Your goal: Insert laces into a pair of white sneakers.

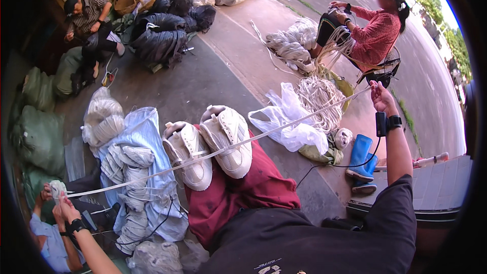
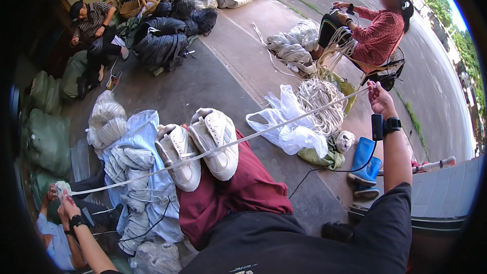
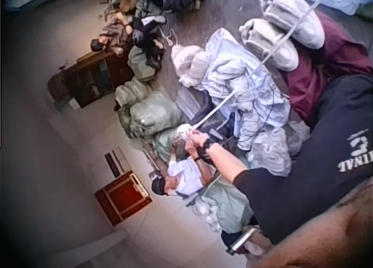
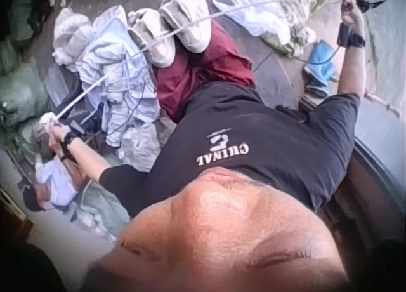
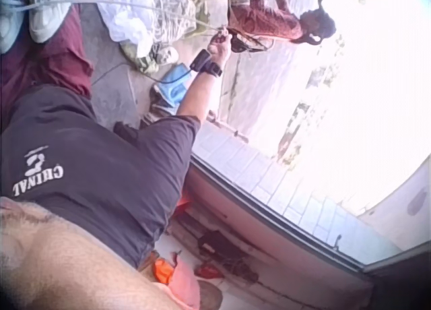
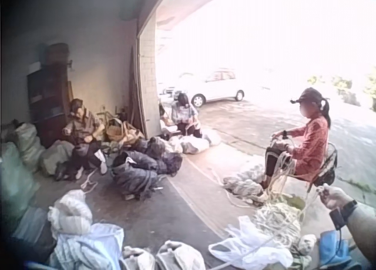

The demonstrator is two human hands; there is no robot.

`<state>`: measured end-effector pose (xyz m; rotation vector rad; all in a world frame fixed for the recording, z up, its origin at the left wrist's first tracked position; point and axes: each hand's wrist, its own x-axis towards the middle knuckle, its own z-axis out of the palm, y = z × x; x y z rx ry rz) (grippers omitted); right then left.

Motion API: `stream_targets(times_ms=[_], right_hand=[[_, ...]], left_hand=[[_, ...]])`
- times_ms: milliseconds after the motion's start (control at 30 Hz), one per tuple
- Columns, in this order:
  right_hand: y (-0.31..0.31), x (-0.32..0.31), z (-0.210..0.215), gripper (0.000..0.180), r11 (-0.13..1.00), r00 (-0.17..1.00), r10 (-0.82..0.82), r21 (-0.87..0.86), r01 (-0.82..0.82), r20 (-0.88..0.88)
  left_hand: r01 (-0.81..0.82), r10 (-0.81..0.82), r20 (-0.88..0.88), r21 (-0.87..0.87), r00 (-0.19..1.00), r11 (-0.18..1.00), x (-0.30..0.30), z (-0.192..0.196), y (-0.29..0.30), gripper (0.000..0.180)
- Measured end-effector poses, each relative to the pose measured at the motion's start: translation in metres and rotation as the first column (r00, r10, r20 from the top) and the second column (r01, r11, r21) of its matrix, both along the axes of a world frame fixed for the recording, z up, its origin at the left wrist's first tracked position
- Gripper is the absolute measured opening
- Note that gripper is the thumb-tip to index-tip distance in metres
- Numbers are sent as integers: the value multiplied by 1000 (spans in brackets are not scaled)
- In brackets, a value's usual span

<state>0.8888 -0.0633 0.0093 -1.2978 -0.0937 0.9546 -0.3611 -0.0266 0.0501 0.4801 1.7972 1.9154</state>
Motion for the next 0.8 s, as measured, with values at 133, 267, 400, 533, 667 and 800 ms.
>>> stream_targets(times_ms=[133, 267, 400, 533, 667, 800], right_hand=[[2, 0, 4, 32, 1000, 1000, 29, 12, -29, 0], [17, -22, 3, 29, 998, 998, 61, 29, -61, -8], [26, -31, 20, 28, 998, 997, 24, 52, -28, 73], [0, -13, 27, 27, 997, 995, -32, 74, 25, 95], [-3, -16, 30, 26, 998, 993, -49, 53, 44, 106], [-27, -13, 59, 21, 993, 986, -75, 103, 60, 152]], left_hand=[[-14, 13, -29, -18, 999, 1000, -20, -10, 12, 22], [-12, 13, -40, 12, 999, 1000, -40, -6, -6, 19], [-53, 54, -16, 29, 998, 998, -41, -14, -19, 18], [-17, 17, 18, 21, 1000, 1000, -33, -14, 4, 20], [-85, 85, 6, 20, 996, 996, -42, -4, -7, 25], [-90, 91, -11, 61, 996, 994, -24, -1, 11, 24]])
